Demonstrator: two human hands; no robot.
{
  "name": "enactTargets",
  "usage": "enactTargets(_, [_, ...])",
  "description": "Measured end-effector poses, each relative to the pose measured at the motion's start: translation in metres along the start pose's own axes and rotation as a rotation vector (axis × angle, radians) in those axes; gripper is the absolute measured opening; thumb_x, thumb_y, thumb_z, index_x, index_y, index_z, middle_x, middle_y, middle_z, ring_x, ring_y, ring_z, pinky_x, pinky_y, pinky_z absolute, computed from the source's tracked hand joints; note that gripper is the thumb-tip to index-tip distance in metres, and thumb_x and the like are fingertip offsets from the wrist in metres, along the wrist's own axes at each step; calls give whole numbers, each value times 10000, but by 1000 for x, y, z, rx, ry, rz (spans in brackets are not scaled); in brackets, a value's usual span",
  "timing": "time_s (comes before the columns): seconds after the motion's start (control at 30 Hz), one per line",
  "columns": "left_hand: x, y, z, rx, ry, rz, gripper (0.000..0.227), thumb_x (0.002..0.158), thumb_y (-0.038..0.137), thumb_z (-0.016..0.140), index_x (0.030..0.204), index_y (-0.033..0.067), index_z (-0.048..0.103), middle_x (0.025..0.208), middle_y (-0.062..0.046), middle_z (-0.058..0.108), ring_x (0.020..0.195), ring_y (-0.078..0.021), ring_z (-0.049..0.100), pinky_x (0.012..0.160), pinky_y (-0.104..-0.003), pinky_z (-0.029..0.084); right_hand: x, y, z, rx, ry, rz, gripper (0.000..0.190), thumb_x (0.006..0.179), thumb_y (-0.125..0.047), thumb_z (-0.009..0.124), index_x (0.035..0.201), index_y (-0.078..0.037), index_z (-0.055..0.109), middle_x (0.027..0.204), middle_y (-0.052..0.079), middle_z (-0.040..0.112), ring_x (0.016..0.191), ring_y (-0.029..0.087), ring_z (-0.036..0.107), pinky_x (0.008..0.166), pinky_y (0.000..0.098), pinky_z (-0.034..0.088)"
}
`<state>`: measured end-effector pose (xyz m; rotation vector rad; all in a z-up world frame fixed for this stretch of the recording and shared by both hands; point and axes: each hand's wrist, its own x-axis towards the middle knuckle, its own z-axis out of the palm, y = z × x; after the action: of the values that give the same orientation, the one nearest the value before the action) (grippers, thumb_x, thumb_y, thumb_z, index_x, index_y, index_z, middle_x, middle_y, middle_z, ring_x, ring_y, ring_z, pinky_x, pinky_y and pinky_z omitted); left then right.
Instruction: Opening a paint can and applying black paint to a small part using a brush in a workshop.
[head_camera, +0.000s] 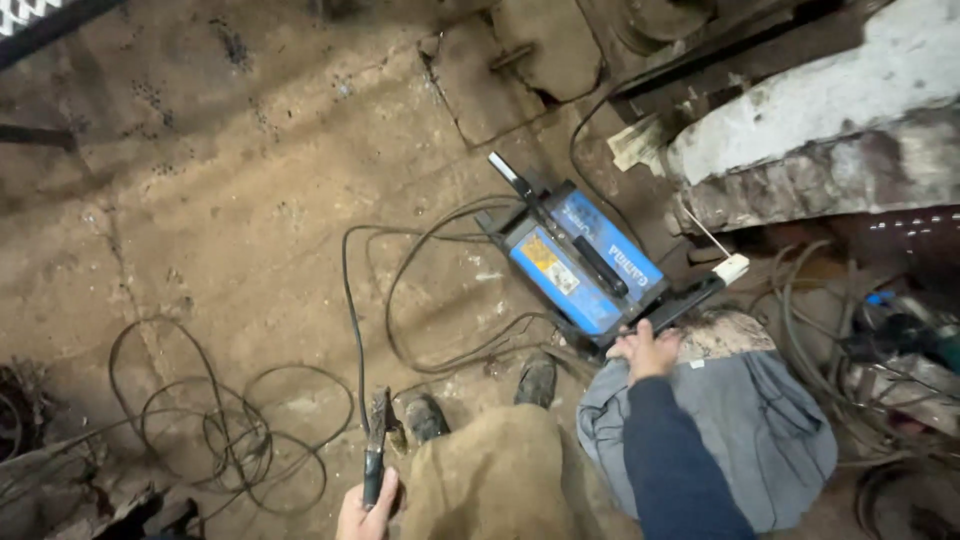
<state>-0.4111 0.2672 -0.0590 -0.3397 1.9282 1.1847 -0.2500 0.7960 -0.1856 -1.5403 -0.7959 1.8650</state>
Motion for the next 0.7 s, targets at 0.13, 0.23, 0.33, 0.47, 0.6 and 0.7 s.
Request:
enactTargets(0.13, [-40, 112, 21, -100, -150, 188, 221, 970, 291, 617, 924, 84, 682, 715, 27, 629, 619, -72, 527, 571, -276, 441, -167, -36, 69, -197, -168, -150, 349, 999, -104, 639, 1229, -24, 390, 981, 161, 654, 745, 236, 687, 624, 380, 596])
enactTargets(0.23, [-32, 93, 23, 133, -227, 400, 327, 1066, 254, 672, 921, -39, 658, 773, -6, 518, 718, -92, 475, 629, -286, 460, -305, -48, 115, -310, -367, -85, 390, 948, -151, 645, 1230, 1, 422, 985, 147, 719, 770, 189, 745, 645, 322, 622])
enactTargets(0.33, [-95, 178, 26, -37, -500, 407, 267, 1033, 218, 591, 1152, -1, 688, 800, 26, 575, 734, -88, 526, 667, -282, 475, -405, -57, 154, -490, -397, 42, 426, 903, -148, 683, 1235, -12, 453, 935, 138, 733, 720, 179, 738, 632, 320, 634])
enactTargets(0.47, [-169, 266, -7, -166, -414, 811, 355, 1092, 189, 532, 1342, -54, 463, 1215, -8, 599, 1118, -121, 545, 914, -285, 438, -467, -76, 172, -158, -745, -49, 435, 1017, -205, 670, 1314, 63, 500, 1037, 119, 662, 861, 143, 672, 776, 315, 603])
enactTargets(0.6, [-192, 277, -68, -335, -376, 435, 378, 1087, 272, 447, 1105, -45, 651, 870, -48, 665, 802, -144, 605, 740, -297, 498, -472, -59, 185, -564, -839, -563, 655, 1036, -498, 580, 1477, -17, 527, 1290, 112, 616, 1053, 179, 603, 958, 343, 512])
enactTargets(0.7, [-215, 284, -102, -460, -417, 359, 310, 1078, 243, 479, 1084, -43, 597, 829, -63, 621, 718, -148, 575, 645, -284, 467, -448, -13, 199, -267, -1067, -556, 995, 965, -726, 526, 1593, 16, 313, 1513, 140, 427, 1394, 219, 395, 1199, 362, 318])
